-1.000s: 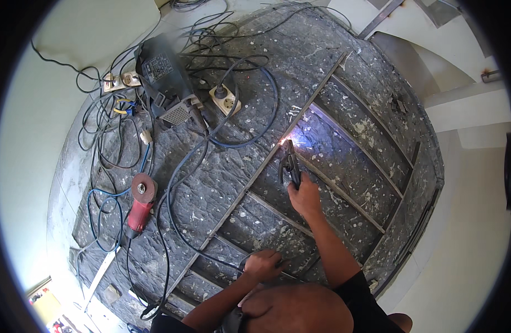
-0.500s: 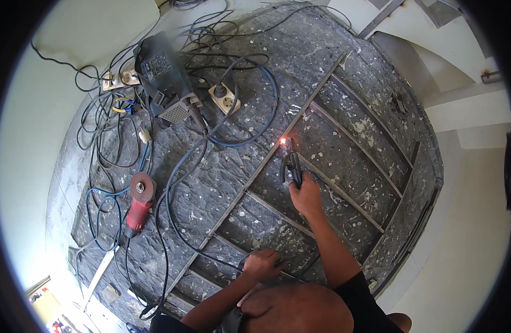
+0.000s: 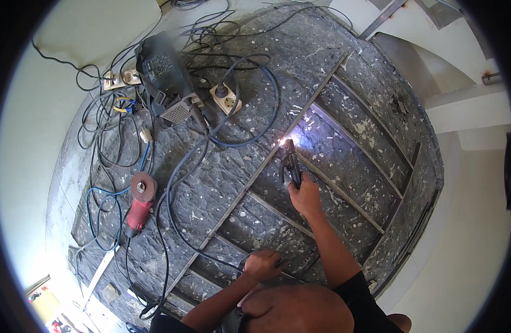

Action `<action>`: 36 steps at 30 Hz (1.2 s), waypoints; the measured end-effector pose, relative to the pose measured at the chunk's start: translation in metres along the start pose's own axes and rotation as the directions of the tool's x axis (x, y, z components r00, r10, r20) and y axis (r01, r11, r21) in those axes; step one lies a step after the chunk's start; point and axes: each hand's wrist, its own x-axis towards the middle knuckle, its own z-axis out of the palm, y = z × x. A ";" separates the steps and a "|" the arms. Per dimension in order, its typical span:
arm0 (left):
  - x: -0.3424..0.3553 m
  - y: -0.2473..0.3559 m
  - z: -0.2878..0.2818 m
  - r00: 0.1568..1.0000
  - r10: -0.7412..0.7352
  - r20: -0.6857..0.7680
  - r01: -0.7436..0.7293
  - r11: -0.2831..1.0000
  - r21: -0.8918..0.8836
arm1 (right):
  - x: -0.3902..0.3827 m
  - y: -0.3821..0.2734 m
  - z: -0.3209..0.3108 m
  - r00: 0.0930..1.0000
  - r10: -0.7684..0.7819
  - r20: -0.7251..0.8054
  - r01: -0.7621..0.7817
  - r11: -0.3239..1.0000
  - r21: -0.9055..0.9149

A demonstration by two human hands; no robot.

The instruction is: The person is welding a metal ladder-like frame on the floor using a stick welder.

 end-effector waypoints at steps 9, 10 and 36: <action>0.001 0.001 0.000 1.000 -0.008 0.004 0.008 1.000 0.004 | 0.000 0.000 0.000 1.000 -0.007 -0.028 0.008 1.000 0.028; 0.000 0.000 0.000 0.999 -0.009 0.033 0.008 1.000 0.001 | 0.000 -0.001 0.000 0.999 0.034 -0.029 -0.033 0.999 0.042; -0.005 0.009 0.004 0.996 -0.055 0.077 0.052 0.998 0.043 | -0.075 0.011 -0.069 0.945 0.277 -0.175 -0.171 0.871 0.460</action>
